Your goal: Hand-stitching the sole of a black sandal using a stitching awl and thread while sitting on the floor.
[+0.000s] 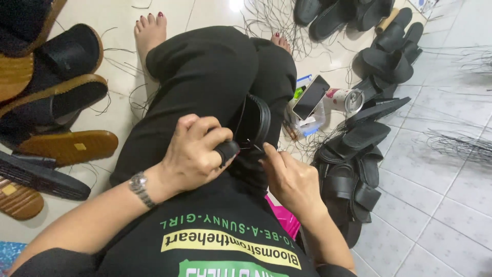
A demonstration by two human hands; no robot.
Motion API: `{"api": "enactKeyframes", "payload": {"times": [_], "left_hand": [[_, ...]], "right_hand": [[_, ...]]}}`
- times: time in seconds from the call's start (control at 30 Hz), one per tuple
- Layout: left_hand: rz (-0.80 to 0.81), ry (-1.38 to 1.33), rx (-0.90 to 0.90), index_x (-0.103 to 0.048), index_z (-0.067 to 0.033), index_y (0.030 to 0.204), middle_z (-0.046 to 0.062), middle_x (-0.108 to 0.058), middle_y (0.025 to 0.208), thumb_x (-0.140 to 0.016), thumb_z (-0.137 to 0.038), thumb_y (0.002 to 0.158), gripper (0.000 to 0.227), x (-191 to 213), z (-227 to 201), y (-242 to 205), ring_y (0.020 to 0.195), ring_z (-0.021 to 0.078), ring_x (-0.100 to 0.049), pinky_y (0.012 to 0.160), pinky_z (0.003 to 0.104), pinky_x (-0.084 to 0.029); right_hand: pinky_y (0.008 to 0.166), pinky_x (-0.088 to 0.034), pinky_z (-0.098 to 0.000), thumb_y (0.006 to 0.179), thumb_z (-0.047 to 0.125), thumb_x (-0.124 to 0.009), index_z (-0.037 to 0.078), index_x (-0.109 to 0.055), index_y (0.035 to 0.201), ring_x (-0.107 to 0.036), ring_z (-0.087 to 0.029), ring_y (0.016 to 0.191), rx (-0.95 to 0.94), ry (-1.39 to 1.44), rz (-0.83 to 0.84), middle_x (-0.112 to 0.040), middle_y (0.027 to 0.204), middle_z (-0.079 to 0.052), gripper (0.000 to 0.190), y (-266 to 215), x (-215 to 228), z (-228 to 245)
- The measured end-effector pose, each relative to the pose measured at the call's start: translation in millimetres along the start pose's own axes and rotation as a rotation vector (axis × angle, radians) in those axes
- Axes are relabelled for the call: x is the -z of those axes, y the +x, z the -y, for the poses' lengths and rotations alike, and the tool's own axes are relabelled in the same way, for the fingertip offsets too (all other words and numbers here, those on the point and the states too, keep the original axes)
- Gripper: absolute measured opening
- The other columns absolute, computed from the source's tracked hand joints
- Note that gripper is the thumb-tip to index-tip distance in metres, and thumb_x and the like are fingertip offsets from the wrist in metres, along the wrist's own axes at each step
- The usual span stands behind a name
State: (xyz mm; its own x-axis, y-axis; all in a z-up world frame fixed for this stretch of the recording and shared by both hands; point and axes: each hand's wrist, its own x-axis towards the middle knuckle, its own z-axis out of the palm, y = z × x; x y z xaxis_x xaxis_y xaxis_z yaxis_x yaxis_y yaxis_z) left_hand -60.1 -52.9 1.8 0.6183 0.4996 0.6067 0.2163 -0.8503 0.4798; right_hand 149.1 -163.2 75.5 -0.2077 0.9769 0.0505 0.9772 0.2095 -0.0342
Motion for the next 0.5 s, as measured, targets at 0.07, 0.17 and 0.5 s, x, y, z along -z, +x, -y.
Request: {"api": "enactKeyframes", "payload": {"times": [0.07,0.17,0.5], "left_hand": [[0.097,-0.252,0.205,-0.062,-0.0096,0.049,0.003,-0.067,0.102,-0.076,-0.028,0.084,0.042,14.3,-5.1,8.1,0.101,0.0307,-0.058,0.082,0.045,-0.042],[0.192,-0.895,0.647,-0.077,-0.0059,0.083,0.007,-0.07,0.111,-0.08,-0.014,0.082,0.009,25.4,-9.1,9.7,0.106,0.0281,-0.069,0.088,0.042,-0.055],[0.174,-0.996,1.12,-0.075,0.0026,0.106,0.009,-0.072,0.069,-0.078,-0.004,0.085,0.022,8.9,-14.6,10.1,0.051,0.0101,-0.063,0.049,0.024,-0.052]], "right_hand": [[0.058,-0.052,-0.0283,0.097,0.03,-0.061,0.019,-0.067,0.115,-0.066,-0.017,0.067,-0.011,-0.163,0.003,-0.063,0.082,0.0,0.022,-5.3,-2.8,2.9],[0.066,-0.054,-0.0315,0.097,0.026,-0.064,0.014,-0.068,0.112,-0.069,-0.023,0.083,-0.047,-0.093,0.006,-0.066,0.095,-0.006,0.02,0.5,-1.3,6.9],[0.058,-0.056,-0.0271,0.093,0.02,-0.068,0.015,-0.062,0.117,-0.069,-0.017,0.068,0.0,0.089,0.005,-0.063,0.086,0.001,0.025,-2.5,-12.6,-11.0]]}}
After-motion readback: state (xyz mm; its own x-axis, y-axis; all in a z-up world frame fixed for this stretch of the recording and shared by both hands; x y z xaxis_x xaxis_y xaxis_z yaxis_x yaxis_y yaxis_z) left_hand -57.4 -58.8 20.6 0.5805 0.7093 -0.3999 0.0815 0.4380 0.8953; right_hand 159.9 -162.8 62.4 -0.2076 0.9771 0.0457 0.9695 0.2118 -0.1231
